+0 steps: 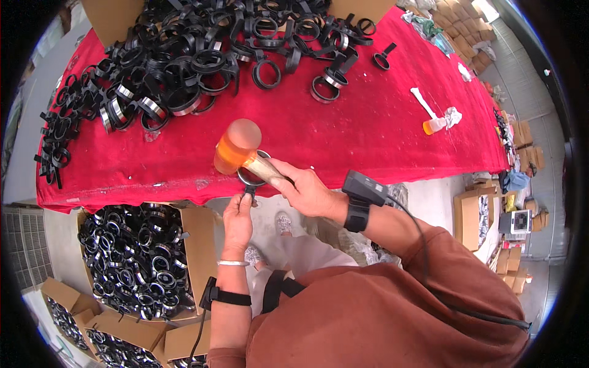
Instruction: Using a rubber mallet to hammer a metal ring into a black plastic clamp component on a red-clothed assembly table.
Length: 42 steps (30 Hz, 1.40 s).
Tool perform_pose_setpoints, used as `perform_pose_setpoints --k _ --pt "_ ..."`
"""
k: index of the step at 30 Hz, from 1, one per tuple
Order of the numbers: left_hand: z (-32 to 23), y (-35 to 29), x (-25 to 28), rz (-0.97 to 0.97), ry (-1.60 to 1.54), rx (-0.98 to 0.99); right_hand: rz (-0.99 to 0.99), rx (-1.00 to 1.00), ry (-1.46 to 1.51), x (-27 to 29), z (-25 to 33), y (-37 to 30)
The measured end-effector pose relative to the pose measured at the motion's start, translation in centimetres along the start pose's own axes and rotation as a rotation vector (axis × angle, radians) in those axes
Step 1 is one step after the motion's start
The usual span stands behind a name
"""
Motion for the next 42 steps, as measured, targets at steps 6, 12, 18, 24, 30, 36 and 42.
perform_pose_setpoints --k 6,12,18,24,30,36,42 --pt "-0.4 0.1 0.7 0.014 0.062 0.038 -0.032 -0.064 0.282 0.5 3.3 0.6" --pt "-0.5 -0.1 -0.2 0.022 -0.003 -0.014 -0.137 -0.21 0.258 3.0 -3.0 0.4" --pt "0.2 -0.1 0.3 0.025 -0.011 0.05 -0.23 -0.065 0.485 3.4 -0.5 -1.7" --pt "0.3 0.1 0.4 0.035 0.035 0.041 -0.272 -0.243 0.332 4.7 -3.3 -3.3" --pt "-0.5 0.0 0.0 0.047 0.003 0.041 -0.21 0.082 0.003 2.3 -1.0 -6.1" --pt "-0.4 0.1 -0.1 0.04 0.026 0.023 -0.194 0.186 -0.115 1.8 -0.6 -5.9" --pt "0.5 0.3 -0.5 0.101 -0.031 -0.021 -0.084 0.351 -0.28 1.4 6.5 -4.5"
Point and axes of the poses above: each hand's wrist, its own y-axis towards the middle knuckle, its own x-axis out of the back of the hand, z = x × y, the point moved 9 cm from there along y, towards the middle knuckle, and after that the axes turned 12 degrees about y, right-handed, at the moved point
